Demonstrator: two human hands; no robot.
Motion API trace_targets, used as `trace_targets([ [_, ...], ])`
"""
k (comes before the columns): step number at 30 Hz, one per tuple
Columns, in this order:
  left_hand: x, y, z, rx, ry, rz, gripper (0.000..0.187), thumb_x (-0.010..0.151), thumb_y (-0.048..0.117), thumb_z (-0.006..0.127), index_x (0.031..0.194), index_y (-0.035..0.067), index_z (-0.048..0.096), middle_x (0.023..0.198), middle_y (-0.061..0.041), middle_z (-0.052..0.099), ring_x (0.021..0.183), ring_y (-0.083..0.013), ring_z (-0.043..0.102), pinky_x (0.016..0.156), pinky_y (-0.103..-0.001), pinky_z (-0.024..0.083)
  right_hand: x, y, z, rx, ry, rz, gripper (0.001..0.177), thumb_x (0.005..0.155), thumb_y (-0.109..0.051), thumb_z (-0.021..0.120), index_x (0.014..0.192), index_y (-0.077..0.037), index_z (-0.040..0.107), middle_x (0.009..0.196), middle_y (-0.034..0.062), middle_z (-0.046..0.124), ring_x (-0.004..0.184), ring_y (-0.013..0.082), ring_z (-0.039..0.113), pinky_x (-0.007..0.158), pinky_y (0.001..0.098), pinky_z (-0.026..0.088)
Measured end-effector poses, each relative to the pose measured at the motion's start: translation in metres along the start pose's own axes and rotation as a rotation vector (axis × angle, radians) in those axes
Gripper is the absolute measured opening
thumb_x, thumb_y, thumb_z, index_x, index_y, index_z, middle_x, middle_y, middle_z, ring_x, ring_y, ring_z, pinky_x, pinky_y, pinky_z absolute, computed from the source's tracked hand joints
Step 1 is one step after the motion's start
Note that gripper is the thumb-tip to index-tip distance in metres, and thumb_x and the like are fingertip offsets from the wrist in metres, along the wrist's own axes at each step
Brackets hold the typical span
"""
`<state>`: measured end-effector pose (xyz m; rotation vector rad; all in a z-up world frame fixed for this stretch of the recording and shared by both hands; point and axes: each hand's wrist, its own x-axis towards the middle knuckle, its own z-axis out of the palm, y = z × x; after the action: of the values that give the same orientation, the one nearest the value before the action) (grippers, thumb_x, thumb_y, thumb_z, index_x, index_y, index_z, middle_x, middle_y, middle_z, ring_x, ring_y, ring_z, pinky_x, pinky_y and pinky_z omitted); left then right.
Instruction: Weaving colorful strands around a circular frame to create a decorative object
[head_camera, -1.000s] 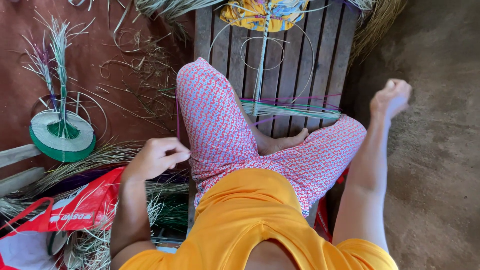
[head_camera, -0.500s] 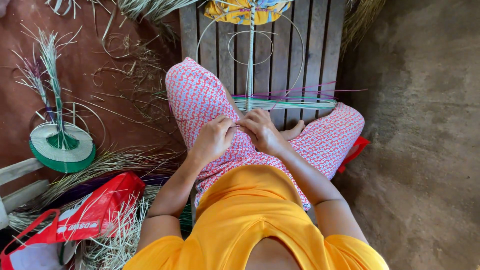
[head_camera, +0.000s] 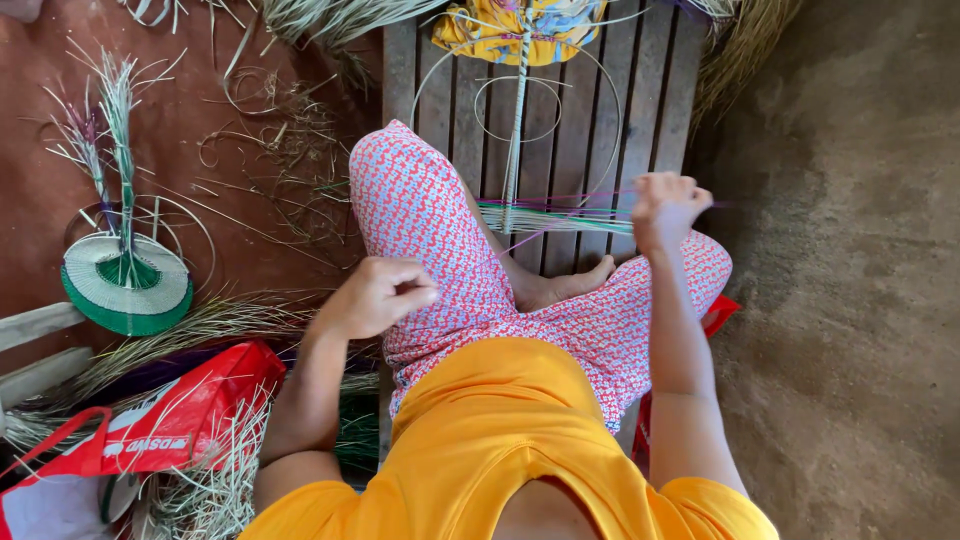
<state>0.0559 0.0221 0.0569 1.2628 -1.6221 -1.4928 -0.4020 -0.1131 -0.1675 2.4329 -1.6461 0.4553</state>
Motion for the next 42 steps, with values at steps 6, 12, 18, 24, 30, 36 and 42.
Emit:
trace_targets([
  [6, -0.050, -0.011, -0.064, -0.110, 0.035, -0.131, 0.010, 0.088, 0.009, 0.074, 0.080, 0.005, 0.076, 0.067, -0.005, 0.062, 0.055, -0.0100, 0.056, 0.053, -0.027, 0.044, -0.042, 0.120, -0.001, -0.481, -0.282, 0.386, 0.010, 0.100, -0.028, 0.060, 0.102, -0.027, 0.070, 0.099, -0.0009, 0.065, 0.099, 0.0225, 0.057, 0.085, 0.0469, 0.034],
  [12, -0.018, -0.032, -0.046, -0.281, 0.623, -0.131, 0.009, 0.095, 0.007, 0.072, 0.089, 0.001, 0.068, 0.068, -0.013, 0.062, 0.051, -0.0120, 0.054, 0.043, -0.022, 0.043, -0.041, 0.099, 0.003, 0.081, -0.186, 0.705, 0.014, 0.104, -0.023, 0.066, 0.094, -0.019, 0.075, 0.086, 0.0088, 0.072, 0.084, 0.0333, 0.072, 0.074, 0.0503, 0.053],
  [18, 0.079, -0.055, 0.100, 0.173, 0.516, 0.207, 0.007, 0.092, 0.005, 0.072, 0.092, 0.012, 0.075, 0.077, -0.007, 0.073, 0.071, -0.0218, 0.073, 0.065, -0.033, 0.056, 0.027, -0.151, -0.072, 1.627, -0.197, 0.581, 0.024, 0.107, -0.019, 0.056, 0.111, -0.001, 0.070, 0.097, 0.0206, 0.076, 0.098, 0.0233, 0.071, 0.092, 0.0379, 0.056],
  [24, 0.088, -0.030, 0.111, 0.445, 0.492, 0.389, 0.003, 0.092, 0.016, 0.073, 0.095, 0.016, 0.074, 0.089, -0.003, 0.068, 0.078, -0.0257, 0.072, 0.066, -0.036, 0.058, 0.039, -0.173, -0.079, 2.195, -0.318, 0.925, 0.032, 0.111, -0.024, 0.048, 0.097, 0.000, 0.062, 0.063, -0.0043, 0.024, 0.041, 0.0065, 0.023, 0.037, 0.0227, 0.024],
  [30, 0.086, -0.052, 0.090, 0.698, 0.336, 0.565, 0.023, 0.099, 0.025, 0.065, 0.120, 0.025, 0.074, 0.125, 0.004, 0.067, 0.134, -0.0268, 0.046, 0.107, -0.048, 0.026, -0.001, -0.157, -0.059, 2.098, -1.071, 0.495, 0.031, 0.105, -0.011, 0.052, 0.084, 0.005, 0.066, 0.055, -0.0056, 0.031, 0.040, 0.0012, 0.024, 0.036, 0.0175, 0.021],
  [36, 0.064, -0.041, 0.011, 0.553, 0.297, 0.367, 0.016, 0.100, 0.032, 0.071, 0.089, 0.023, 0.076, 0.079, 0.003, 0.063, 0.094, -0.0209, 0.057, 0.103, -0.060, 0.027, 0.010, -0.105, -0.076, 2.058, -0.782, 0.719, 0.021, 0.102, -0.014, 0.060, 0.099, 0.006, 0.065, 0.049, -0.0092, 0.022, 0.036, -0.0002, 0.023, 0.031, 0.0183, 0.023],
  [42, 0.083, -0.040, 0.038, 0.654, 0.420, 0.555, 0.010, 0.097, 0.027, 0.072, 0.102, 0.022, 0.079, 0.112, -0.002, 0.067, 0.111, -0.0265, 0.059, 0.102, -0.053, 0.035, 0.012, -0.114, -0.084, 1.583, -0.886, 0.634, 0.033, 0.104, -0.026, 0.061, 0.114, 0.005, 0.065, 0.078, 0.0020, 0.045, 0.067, 0.0099, 0.043, 0.057, 0.0300, 0.041],
])
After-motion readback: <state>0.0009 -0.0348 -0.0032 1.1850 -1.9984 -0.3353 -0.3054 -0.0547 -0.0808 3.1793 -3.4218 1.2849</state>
